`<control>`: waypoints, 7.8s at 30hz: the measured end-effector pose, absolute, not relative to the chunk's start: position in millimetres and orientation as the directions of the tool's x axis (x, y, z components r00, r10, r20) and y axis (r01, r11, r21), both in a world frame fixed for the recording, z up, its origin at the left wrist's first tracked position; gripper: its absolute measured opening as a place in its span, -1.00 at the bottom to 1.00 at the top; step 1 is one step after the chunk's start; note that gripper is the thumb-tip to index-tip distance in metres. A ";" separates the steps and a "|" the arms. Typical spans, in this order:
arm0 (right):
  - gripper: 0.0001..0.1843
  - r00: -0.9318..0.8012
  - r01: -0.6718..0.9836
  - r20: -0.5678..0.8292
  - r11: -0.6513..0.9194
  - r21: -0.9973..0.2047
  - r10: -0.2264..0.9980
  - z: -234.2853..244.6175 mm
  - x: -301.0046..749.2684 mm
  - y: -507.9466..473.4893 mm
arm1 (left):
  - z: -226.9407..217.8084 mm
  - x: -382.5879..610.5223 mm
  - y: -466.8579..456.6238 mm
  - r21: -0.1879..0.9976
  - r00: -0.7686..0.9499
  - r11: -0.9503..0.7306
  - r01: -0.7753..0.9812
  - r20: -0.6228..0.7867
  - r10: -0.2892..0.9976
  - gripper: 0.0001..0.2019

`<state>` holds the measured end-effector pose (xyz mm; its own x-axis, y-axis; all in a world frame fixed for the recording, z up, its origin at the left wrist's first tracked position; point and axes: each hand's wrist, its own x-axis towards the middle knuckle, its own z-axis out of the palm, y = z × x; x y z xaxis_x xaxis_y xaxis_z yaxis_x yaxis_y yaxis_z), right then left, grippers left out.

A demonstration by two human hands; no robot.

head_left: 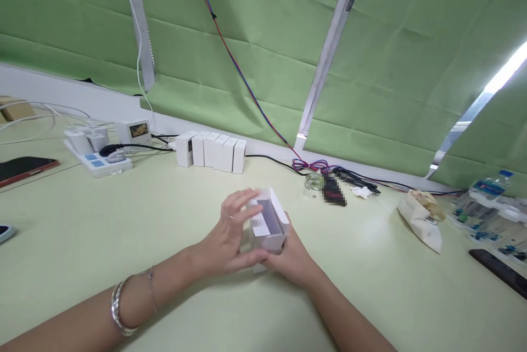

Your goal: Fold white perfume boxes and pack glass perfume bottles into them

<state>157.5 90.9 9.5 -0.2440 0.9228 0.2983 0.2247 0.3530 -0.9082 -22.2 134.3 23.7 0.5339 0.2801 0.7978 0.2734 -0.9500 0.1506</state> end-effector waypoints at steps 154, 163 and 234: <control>-0.93 -0.144 0.230 0.591 0.607 -0.760 0.794 23.4 149.2 106.7 | 21.5 -44.4 132.1 0.752 0.633 -0.455 0.477 0.066 0.772 -0.88; -0.93 -0.223 0.301 0.545 0.588 -0.750 0.808 36.4 157.0 105.8 | 21.4 -42.4 131.3 0.708 0.617 -0.471 0.525 0.064 0.784 -0.80; -0.93 -0.059 0.393 0.583 0.556 -0.732 0.810 17.0 139.3 102.7 | 20.8 -40.1 133.1 0.656 0.610 -0.487 0.576 0.051 0.791 -0.86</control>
<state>139.3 102.7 17.0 -0.0594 0.8104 0.5828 0.3934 0.5556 -0.7325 -40.1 133.1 20.8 0.6100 0.7908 0.0509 0.5763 -0.4868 0.6565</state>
